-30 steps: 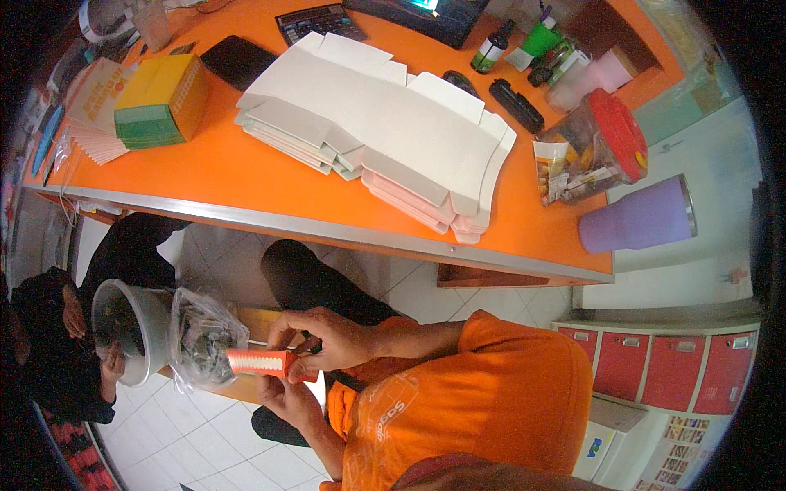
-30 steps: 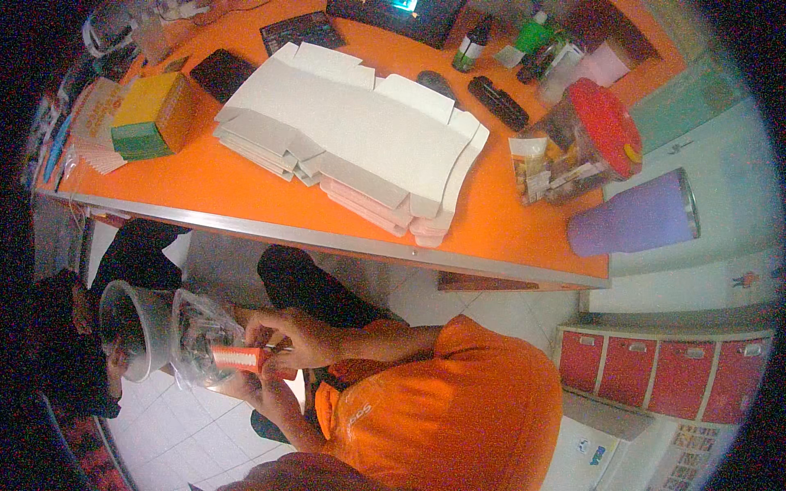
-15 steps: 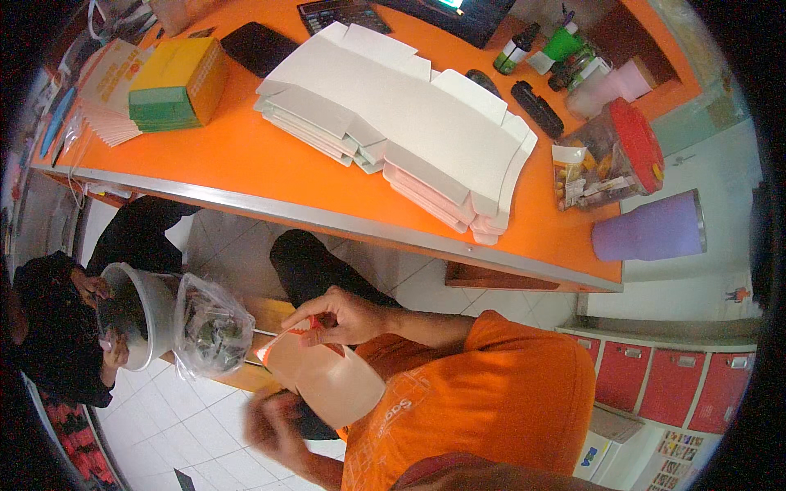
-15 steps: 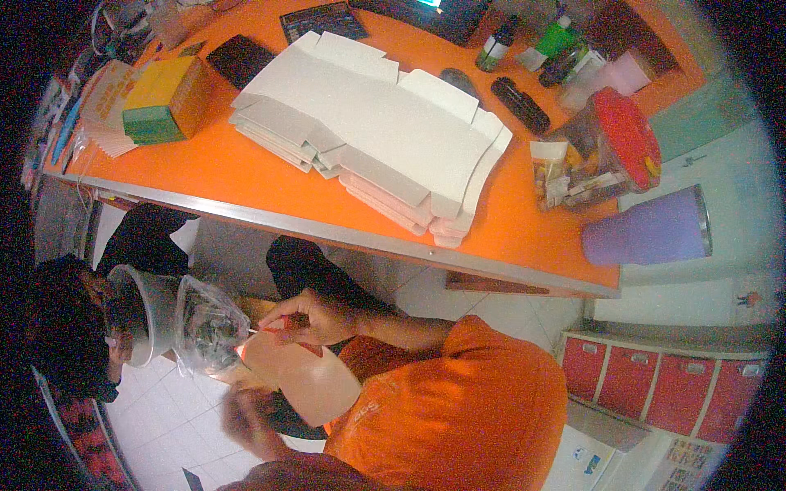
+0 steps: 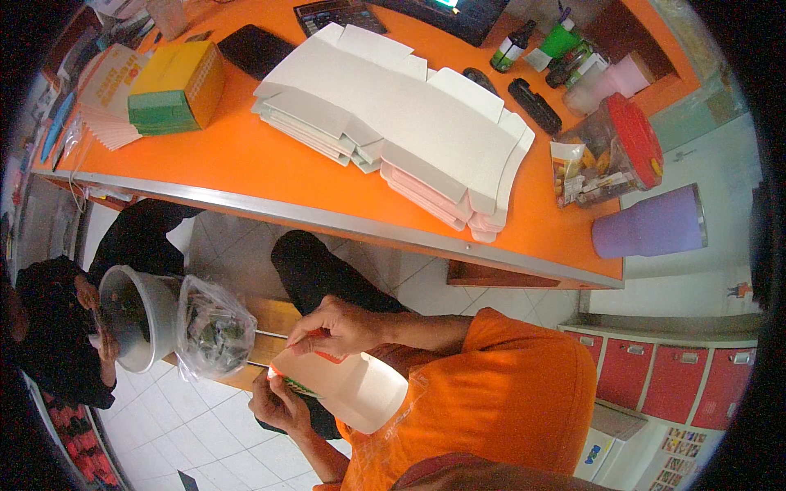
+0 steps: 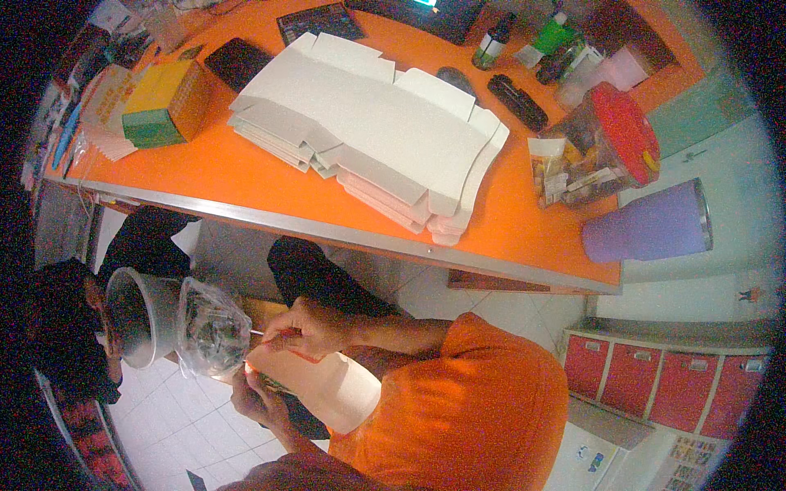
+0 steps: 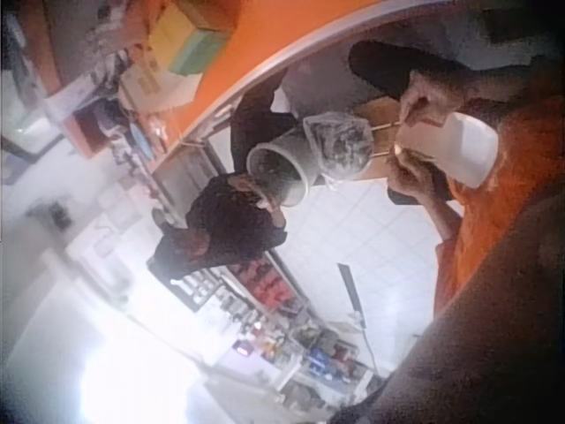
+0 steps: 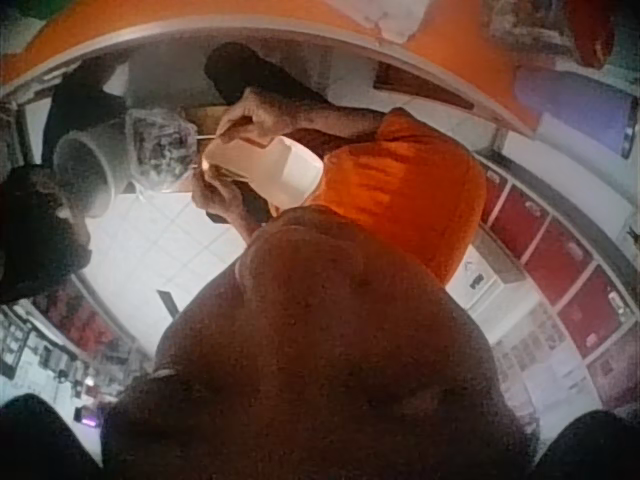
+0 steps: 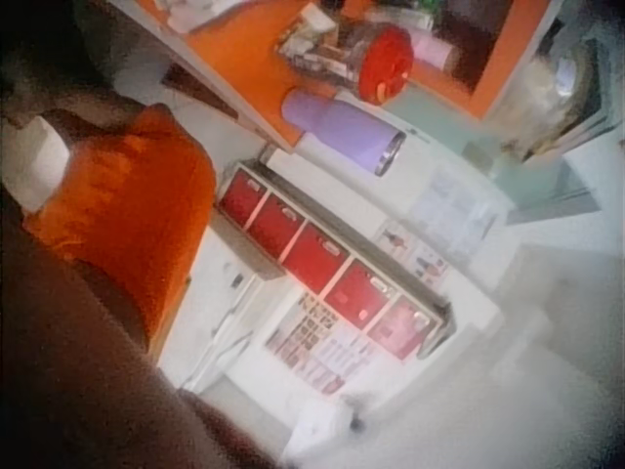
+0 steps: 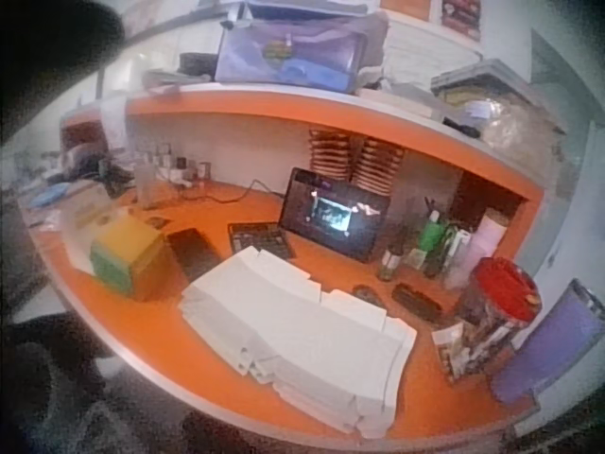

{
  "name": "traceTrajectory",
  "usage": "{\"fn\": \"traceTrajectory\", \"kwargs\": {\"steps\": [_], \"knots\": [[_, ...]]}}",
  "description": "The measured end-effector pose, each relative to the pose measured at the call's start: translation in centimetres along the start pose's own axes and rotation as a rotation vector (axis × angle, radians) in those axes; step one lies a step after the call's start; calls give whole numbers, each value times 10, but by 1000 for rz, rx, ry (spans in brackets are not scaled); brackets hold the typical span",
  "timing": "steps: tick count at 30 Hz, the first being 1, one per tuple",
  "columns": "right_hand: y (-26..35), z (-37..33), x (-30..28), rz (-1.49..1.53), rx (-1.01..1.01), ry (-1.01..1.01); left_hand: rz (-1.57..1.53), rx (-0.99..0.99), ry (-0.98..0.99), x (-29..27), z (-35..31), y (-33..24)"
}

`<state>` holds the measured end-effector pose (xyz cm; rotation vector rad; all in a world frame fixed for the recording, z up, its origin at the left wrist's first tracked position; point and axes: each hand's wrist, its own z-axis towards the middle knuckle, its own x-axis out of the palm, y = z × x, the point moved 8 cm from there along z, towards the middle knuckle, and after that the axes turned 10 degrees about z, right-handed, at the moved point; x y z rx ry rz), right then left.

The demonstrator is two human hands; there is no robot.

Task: The person folds flat paperboard sheets into small rectangular boxes, applying adhesive strips to secure the flaps. They repeatedly pick up a flat sheet, fold it into shape, and place the finished box on a stack on the counter.

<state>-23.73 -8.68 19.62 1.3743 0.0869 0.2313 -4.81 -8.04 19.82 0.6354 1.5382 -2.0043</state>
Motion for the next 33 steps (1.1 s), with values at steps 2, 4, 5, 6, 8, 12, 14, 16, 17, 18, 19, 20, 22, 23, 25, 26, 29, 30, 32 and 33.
{"fn": "traceTrajectory", "kwargs": {"steps": [2,4,5,6,8,12,14,16,17,18,19,20,22,23,25,26,29,30,32,33], "knots": [[3,-1,4,-13,-85,8,27,-19,-53,-2,-1,1],[-2,0,5,19,-25,-7,157,45,-123,-7,-1,-6],[-5,0,6,35,5,-15,222,78,-156,-9,-1,-9],[-5,0,7,-17,12,-41,185,71,-181,-9,-2,-11],[-7,1,7,-121,26,-93,111,58,-229,-8,-3,-14],[14,4,8,-213,-230,-192,248,54,-230,-7,-1,-9],[1,7,11,-31,-57,-175,214,23,-248,-11,1,-13],[13,10,6,-76,-117,-171,333,68,-240,-12,-1,-15],[18,11,4,-98,-147,-168,392,90,-236,-12,-2,-17],[17,10,5,-105,-132,-162,395,80,-233,-12,-2,-17],[16,9,5,-112,-117,-156,399,71,-231,-13,-2,-19],[15,9,6,-118,-102,-150,403,61,-229,-13,-2,-20],[14,12,8,36,19,-101,309,46,-253,-14,-1,-9],[12,13,10,113,80,-75,263,38,-266,-15,-1,-5],[10,11,6,229,-114,-184,217,-7,-275,-18,4,-6],[5,8,4,230,-117,-161,195,-30,-279,-19,7,-6],[-15,-7,8,131,77,100,170,-157,-219,-22,5,15],[-20,-11,6,72,121,115,109,-130,-199,-19,5,14],[-28,-17,5,-49,207,142,-12,-76,-160,-11,3,13],[-24,-18,1,-76,195,108,-142,-114,-120,-6,-1,17]]}}
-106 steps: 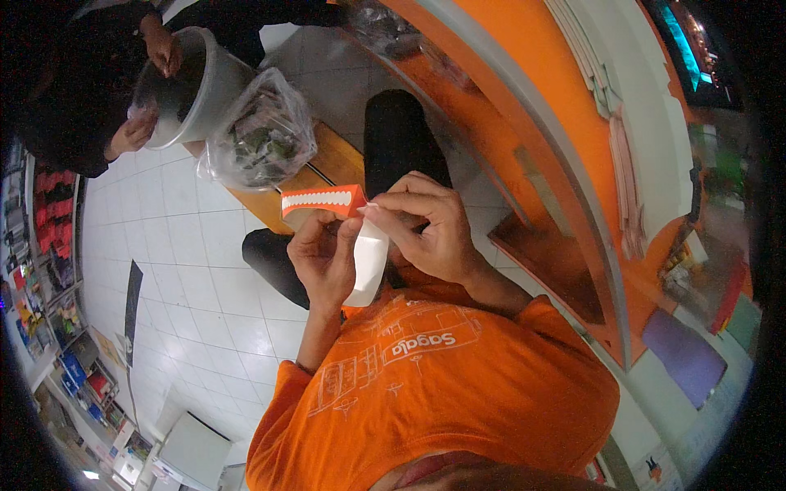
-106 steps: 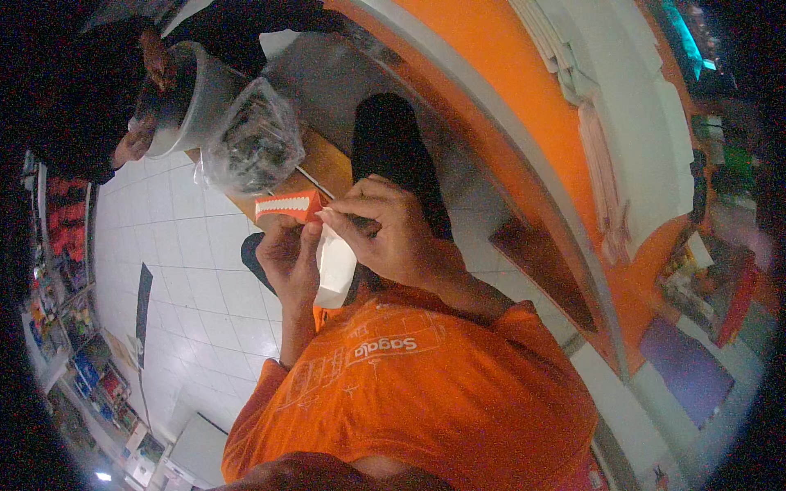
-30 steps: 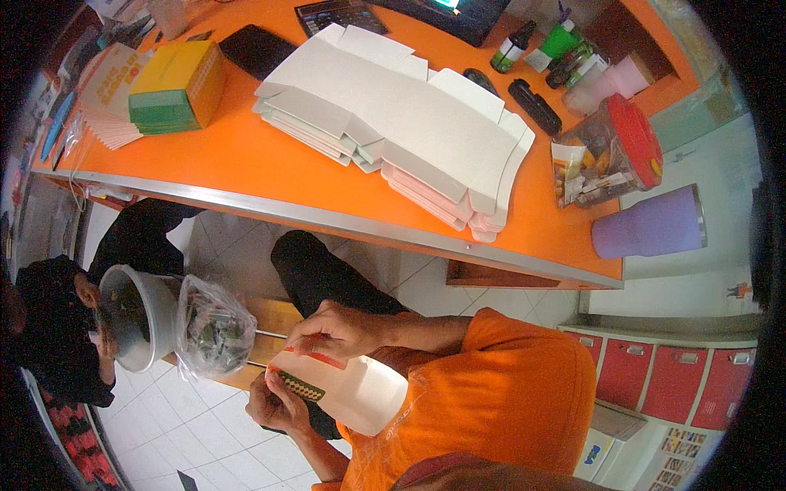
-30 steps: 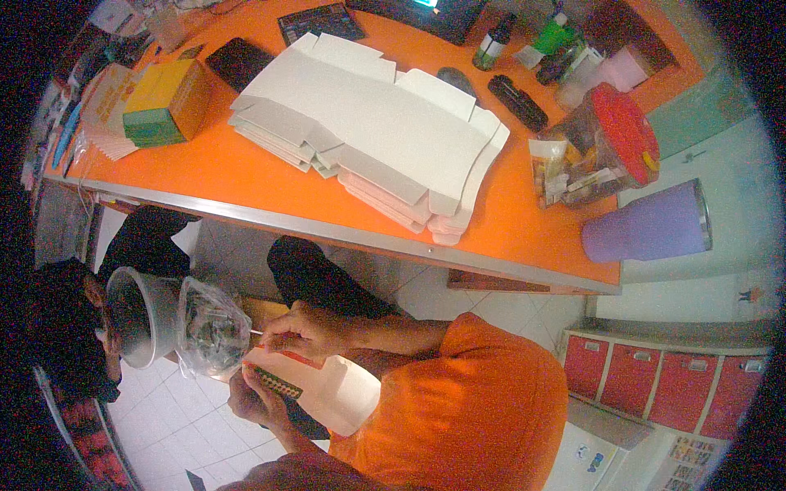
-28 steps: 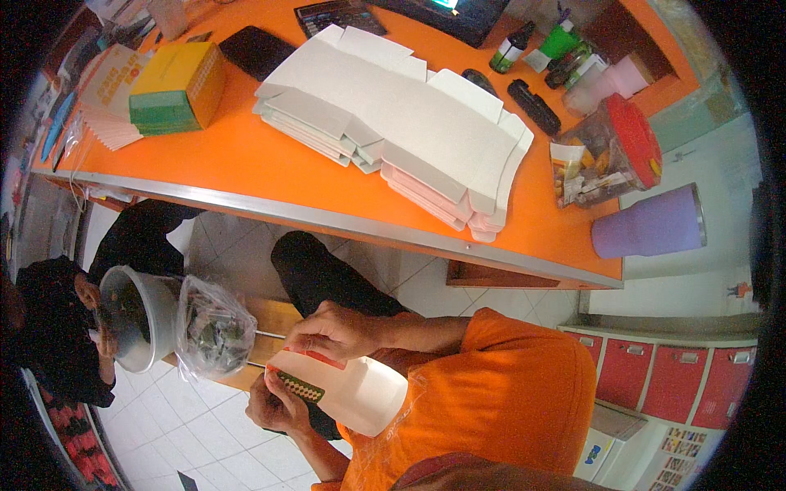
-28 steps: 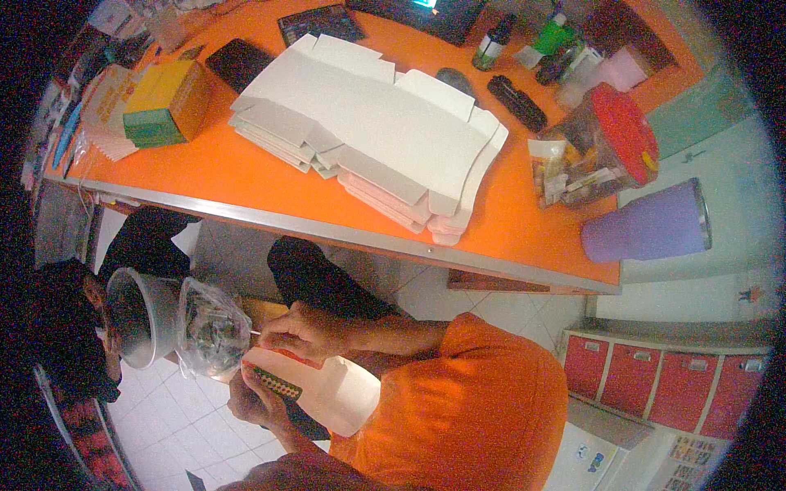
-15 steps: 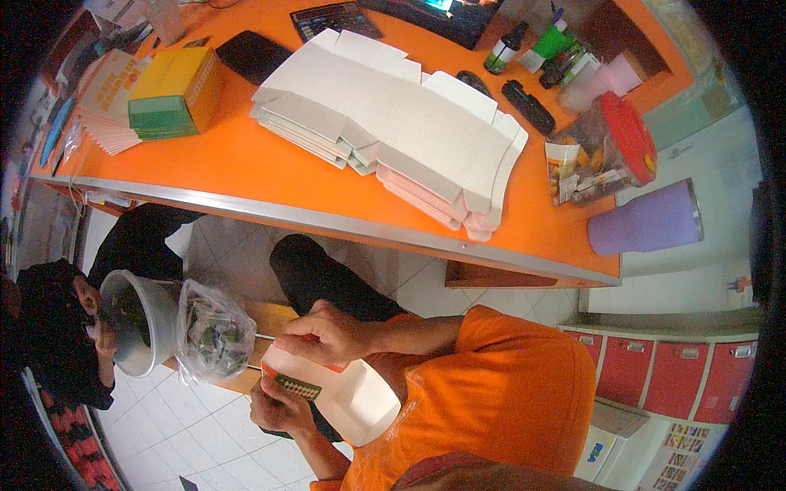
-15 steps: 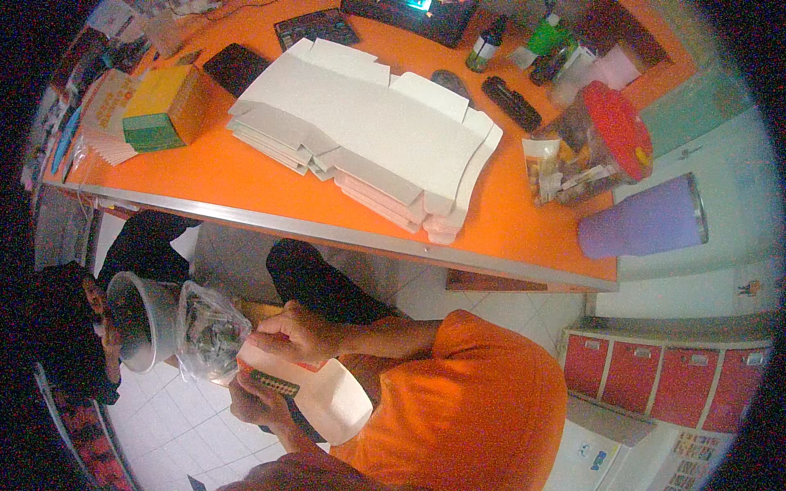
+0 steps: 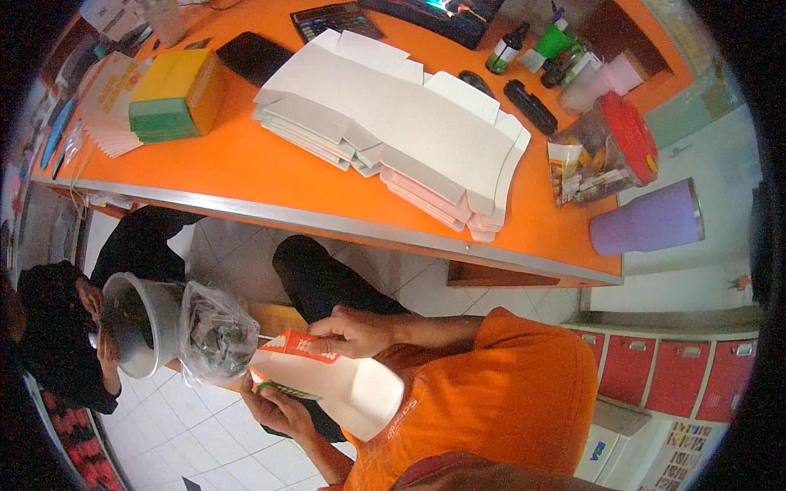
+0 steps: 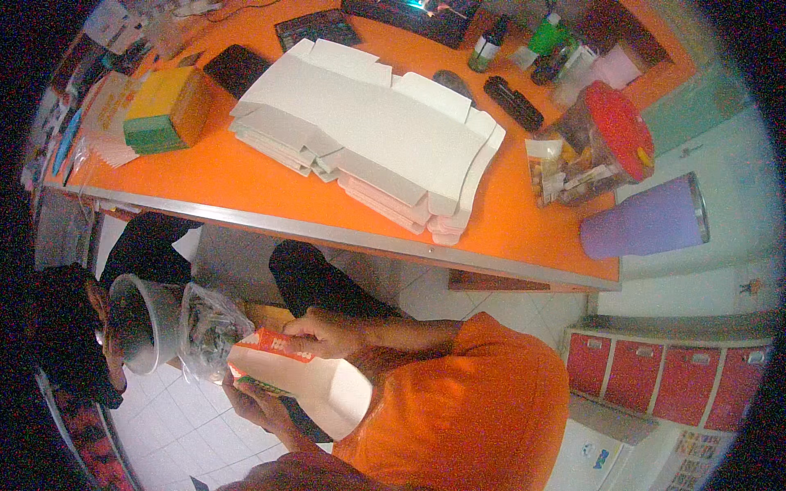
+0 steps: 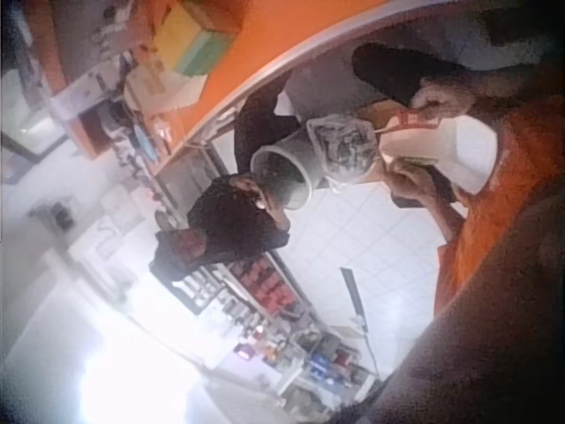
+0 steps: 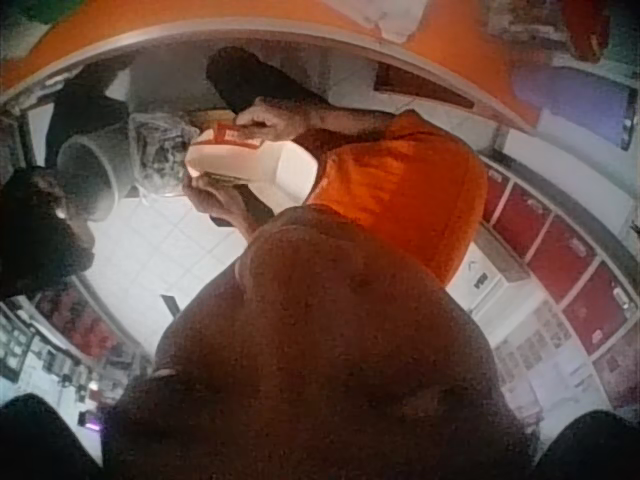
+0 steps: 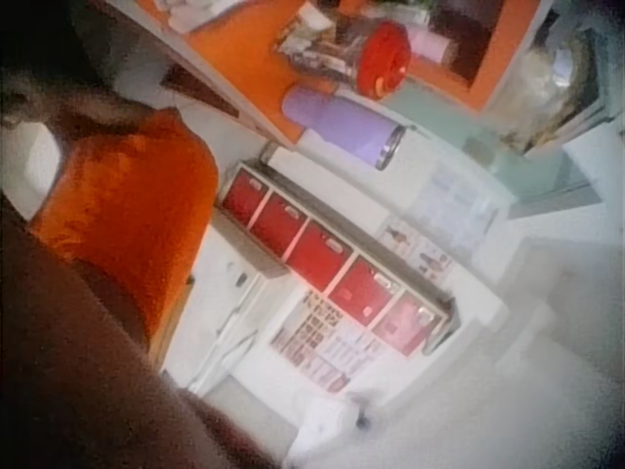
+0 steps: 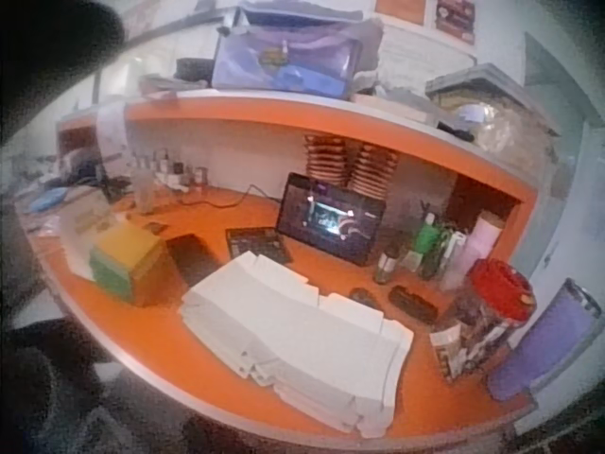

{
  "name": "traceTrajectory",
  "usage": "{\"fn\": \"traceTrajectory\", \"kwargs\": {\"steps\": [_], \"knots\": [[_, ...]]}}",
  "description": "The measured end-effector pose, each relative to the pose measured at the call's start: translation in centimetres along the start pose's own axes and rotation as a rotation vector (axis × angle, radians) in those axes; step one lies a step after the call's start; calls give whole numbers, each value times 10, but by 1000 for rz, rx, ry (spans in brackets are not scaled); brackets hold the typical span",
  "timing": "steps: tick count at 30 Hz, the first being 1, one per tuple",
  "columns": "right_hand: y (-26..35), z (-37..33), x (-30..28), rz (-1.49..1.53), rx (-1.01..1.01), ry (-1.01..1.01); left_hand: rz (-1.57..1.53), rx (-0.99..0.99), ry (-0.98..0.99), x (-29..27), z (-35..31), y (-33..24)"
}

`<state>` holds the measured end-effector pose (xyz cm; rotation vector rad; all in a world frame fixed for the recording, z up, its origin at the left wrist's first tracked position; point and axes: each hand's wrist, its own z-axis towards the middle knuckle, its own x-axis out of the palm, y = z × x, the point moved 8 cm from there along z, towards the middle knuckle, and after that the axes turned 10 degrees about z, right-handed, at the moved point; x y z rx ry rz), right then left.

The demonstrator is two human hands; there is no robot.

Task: The person folds flat paperboard sheets into small rectangular boxes, applying adhesive strips to secure the flaps. They repeatedly pick up a flat sheet, fold it into shape, and place the finished box on a stack on the counter.

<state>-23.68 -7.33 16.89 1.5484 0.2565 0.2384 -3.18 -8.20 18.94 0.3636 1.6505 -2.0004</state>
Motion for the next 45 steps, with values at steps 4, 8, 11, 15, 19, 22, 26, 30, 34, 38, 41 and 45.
{"fn": "traceTrajectory", "kwargs": {"steps": [4,8,11,15,19,22,26,30,34,38,41,45], "knots": [[9,-5,-2,36,-45,-79,-230,-117,309,13,-30,9],[-8,-13,11,31,-61,-91,-110,-168,315,4,-47,42],[-28,-25,18,212,-46,-193,-97,-201,36,-2,-61,53],[-19,-34,19,0,-167,-104,184,-220,243,7,-79,65],[-44,-42,32,-69,-13,-65,72,-132,435,21,-74,12],[-19,-39,34,-84,48,40,208,-55,504,20,-72,1],[6,-35,43,-227,46,183,362,37,511,15,-59,-26],[7,-35,55,-784,56,268,577,231,571,11,-54,-35],[3,-35,50,-734,174,345,738,166,859,13,-57,-26],[38,-16,27,-351,81,219,551,132,627,3,-40,-36],[27,-14,2,249,35,184,365,40,309,-6,-22,-33],[-8,-7,31,851,92,331,272,103,183,9,-11,-38]]}}
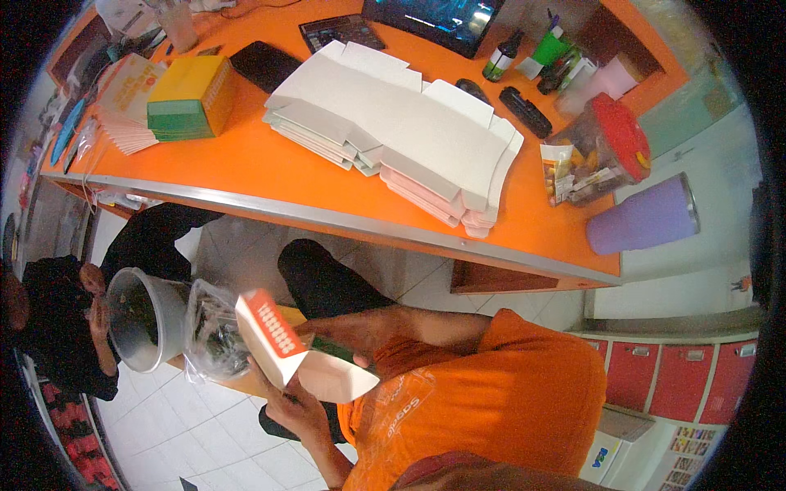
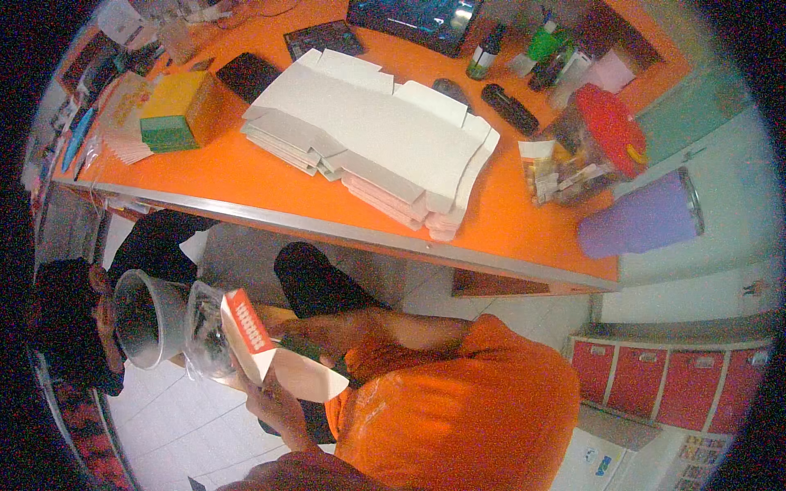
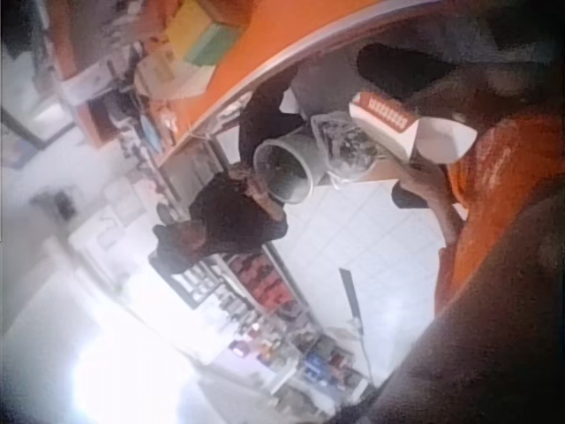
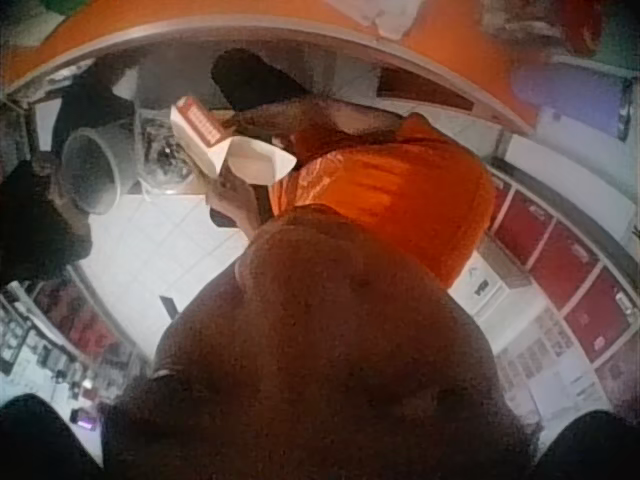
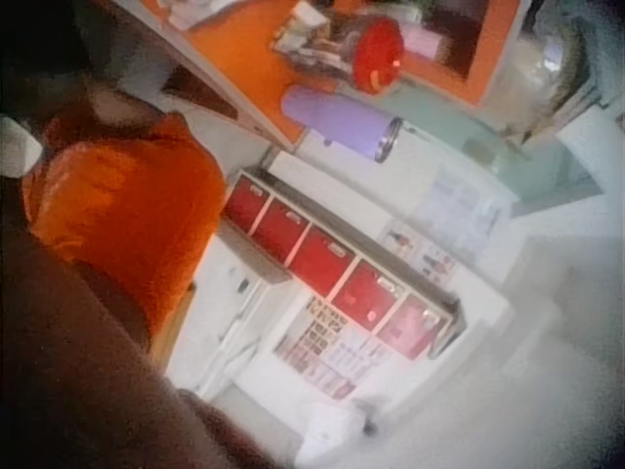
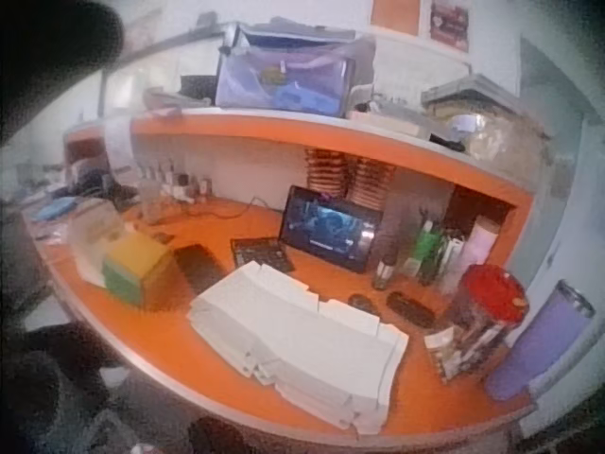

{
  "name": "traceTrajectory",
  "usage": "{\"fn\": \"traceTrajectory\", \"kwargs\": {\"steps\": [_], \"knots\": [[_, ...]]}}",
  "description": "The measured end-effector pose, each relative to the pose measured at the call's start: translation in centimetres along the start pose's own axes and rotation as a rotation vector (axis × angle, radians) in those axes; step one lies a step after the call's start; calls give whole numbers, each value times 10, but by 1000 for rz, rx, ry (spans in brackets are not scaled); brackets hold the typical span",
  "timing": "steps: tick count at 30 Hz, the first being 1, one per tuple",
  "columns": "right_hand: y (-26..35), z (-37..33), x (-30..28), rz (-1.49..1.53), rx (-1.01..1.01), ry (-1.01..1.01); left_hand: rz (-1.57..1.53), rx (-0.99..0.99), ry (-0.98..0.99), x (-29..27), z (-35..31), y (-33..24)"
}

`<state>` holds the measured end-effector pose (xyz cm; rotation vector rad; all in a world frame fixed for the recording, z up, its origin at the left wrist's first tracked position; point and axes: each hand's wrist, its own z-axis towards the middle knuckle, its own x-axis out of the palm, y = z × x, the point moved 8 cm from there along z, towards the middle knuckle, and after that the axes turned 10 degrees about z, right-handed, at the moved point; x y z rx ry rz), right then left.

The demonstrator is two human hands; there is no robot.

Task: The person folds flat paperboard sheets into small rectangular boxes, applying adhesive strips to secure the flaps. They repeatedly pick up a flat sheet, fold it into shape, and place the finished box on a stack on the counter.

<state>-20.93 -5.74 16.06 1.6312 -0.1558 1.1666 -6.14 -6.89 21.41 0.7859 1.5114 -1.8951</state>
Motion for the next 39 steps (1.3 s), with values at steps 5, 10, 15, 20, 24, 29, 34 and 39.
{"fn": "traceTrajectory", "kwargs": {"steps": [5,10,15,20,24,29,34,39], "knots": [[-26,13,-26,-54,-93,40,61,280,-87,-6,22,-16],[2,39,-52,43,-283,-60,80,437,-234,-35,81,-61],[152,50,46,-389,-465,-420,-321,375,-243,-82,132,-86],[287,89,110,-967,-943,-431,-403,347,-407,-118,124,-38],[364,144,126,-1734,-994,-509,-433,210,-288,-101,81,15],[410,235,-3,-2297,-286,-570,-459,10,-165,-81,33,66],[373,272,-16,-2257,91,-343,-475,-228,-274,-88,-7,124],[373,259,14,-2424,-22,-378,-539,-381,-291,-66,-42,191]]}}
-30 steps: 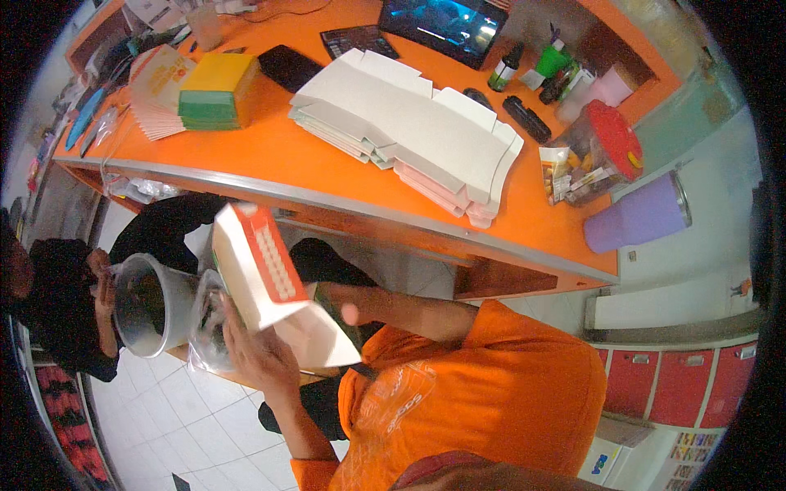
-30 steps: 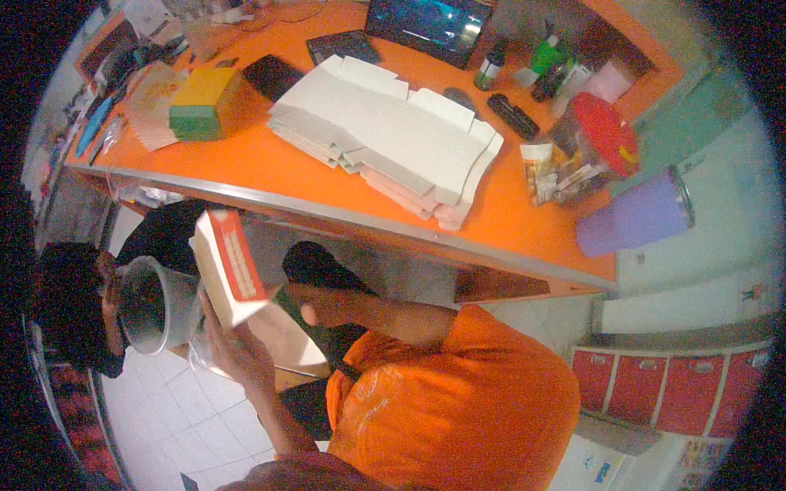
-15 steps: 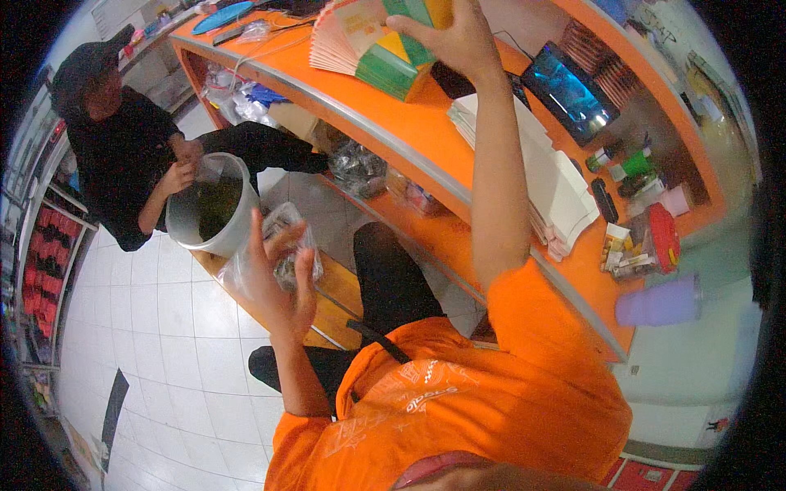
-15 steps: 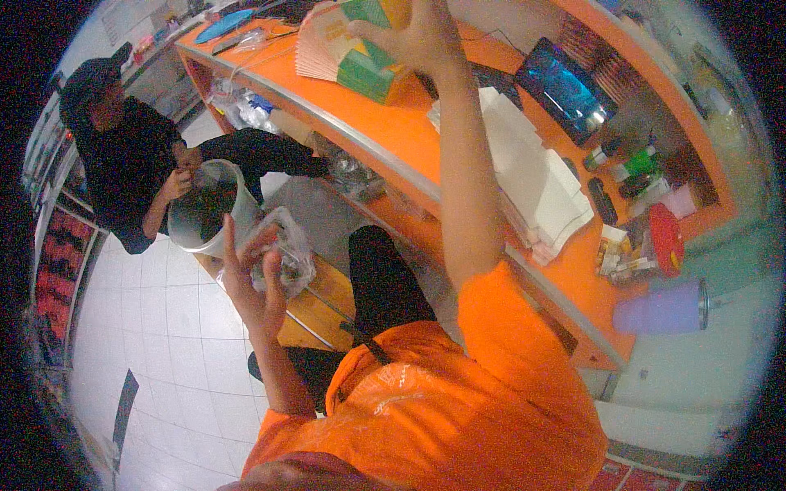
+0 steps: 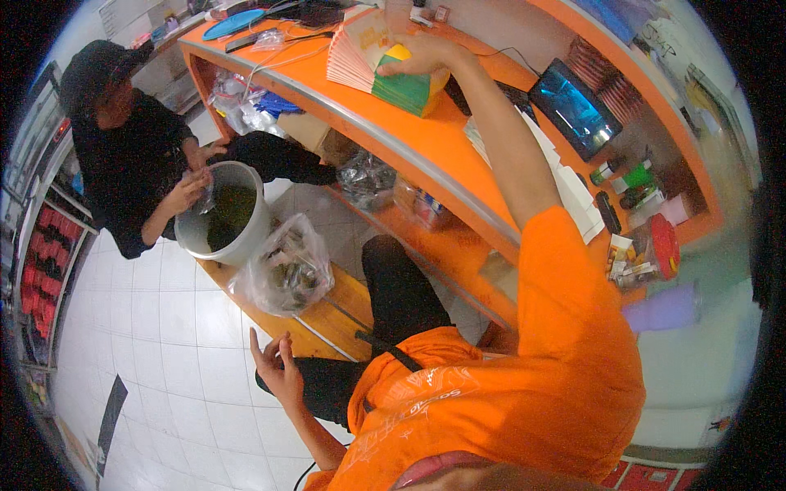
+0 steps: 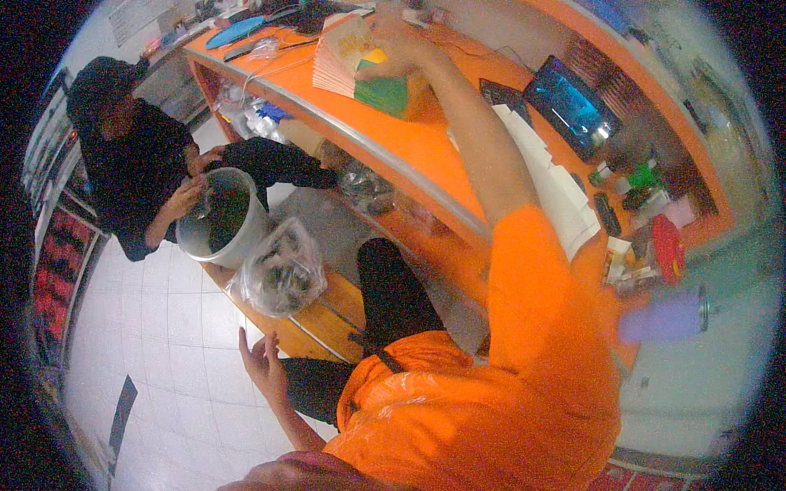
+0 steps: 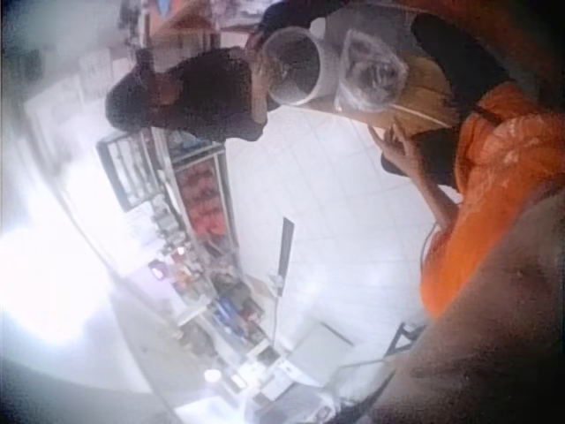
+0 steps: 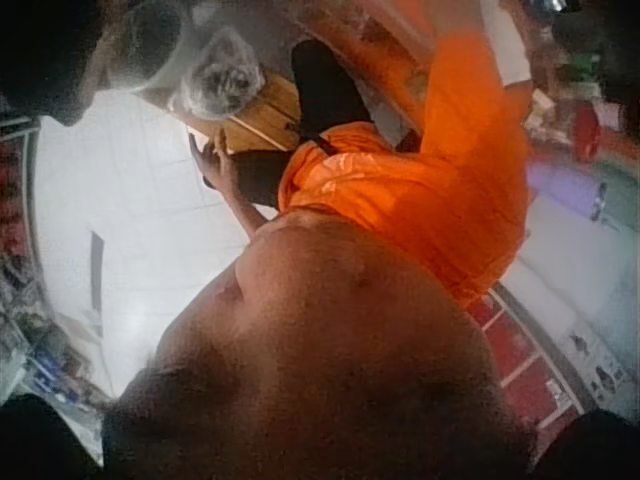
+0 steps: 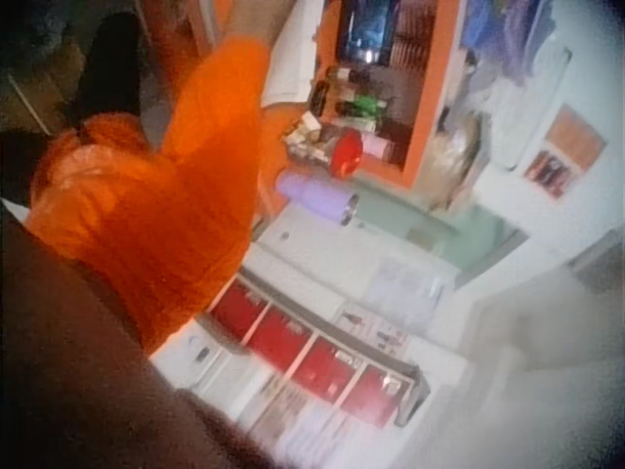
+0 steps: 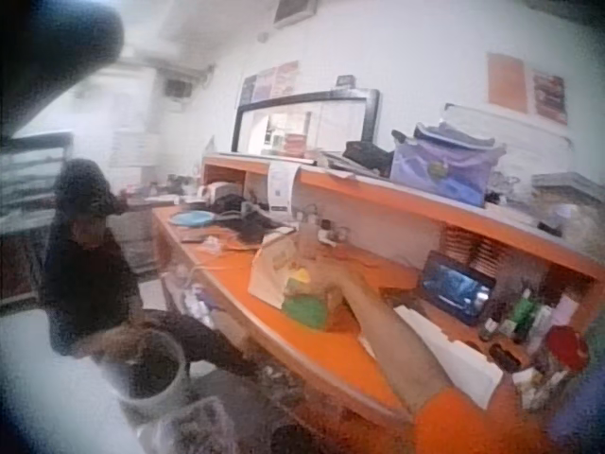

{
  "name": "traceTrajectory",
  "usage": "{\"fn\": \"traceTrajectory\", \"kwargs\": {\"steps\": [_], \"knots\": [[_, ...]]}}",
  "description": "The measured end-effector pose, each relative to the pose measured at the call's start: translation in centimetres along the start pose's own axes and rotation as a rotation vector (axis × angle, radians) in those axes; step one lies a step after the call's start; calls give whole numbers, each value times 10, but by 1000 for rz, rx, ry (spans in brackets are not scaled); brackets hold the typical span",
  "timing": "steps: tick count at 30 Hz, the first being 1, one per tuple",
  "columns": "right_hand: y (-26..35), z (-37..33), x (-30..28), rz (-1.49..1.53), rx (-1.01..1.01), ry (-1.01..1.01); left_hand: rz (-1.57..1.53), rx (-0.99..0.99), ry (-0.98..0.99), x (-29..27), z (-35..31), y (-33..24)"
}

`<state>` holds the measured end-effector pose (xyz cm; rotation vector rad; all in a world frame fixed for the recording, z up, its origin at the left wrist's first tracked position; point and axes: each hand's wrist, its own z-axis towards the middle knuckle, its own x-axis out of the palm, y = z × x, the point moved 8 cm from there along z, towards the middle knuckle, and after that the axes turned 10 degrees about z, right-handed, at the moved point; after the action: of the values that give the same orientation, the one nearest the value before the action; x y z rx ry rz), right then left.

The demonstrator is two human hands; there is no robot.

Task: The person folds flat paperboard sheets into small rectangular boxes, applying adhesive strips to secure the flaps. They repeatedly pick up a flat sheet, fold it into shape, and place the finished box on a stack on the counter.

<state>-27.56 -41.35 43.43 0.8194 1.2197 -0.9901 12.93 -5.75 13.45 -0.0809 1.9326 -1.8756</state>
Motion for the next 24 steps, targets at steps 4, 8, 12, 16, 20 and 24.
{"fn": "traceTrajectory", "kwargs": {"steps": [4,8,12,16,20,24], "knots": [[-22,-2,26,239,-19,49,104,-79,-37,-15,-5,47],[-31,3,44,148,18,-15,408,-104,-1,-29,-2,109],[-52,21,85,259,101,197,1082,-249,193,-44,-3,199],[-46,39,95,247,246,186,1143,-636,256,-78,-23,336],[-46,-12,64,95,367,130,1131,-739,119,-52,-12,333],[-17,24,71,137,294,70,1161,-679,94,-93,22,377]]}}
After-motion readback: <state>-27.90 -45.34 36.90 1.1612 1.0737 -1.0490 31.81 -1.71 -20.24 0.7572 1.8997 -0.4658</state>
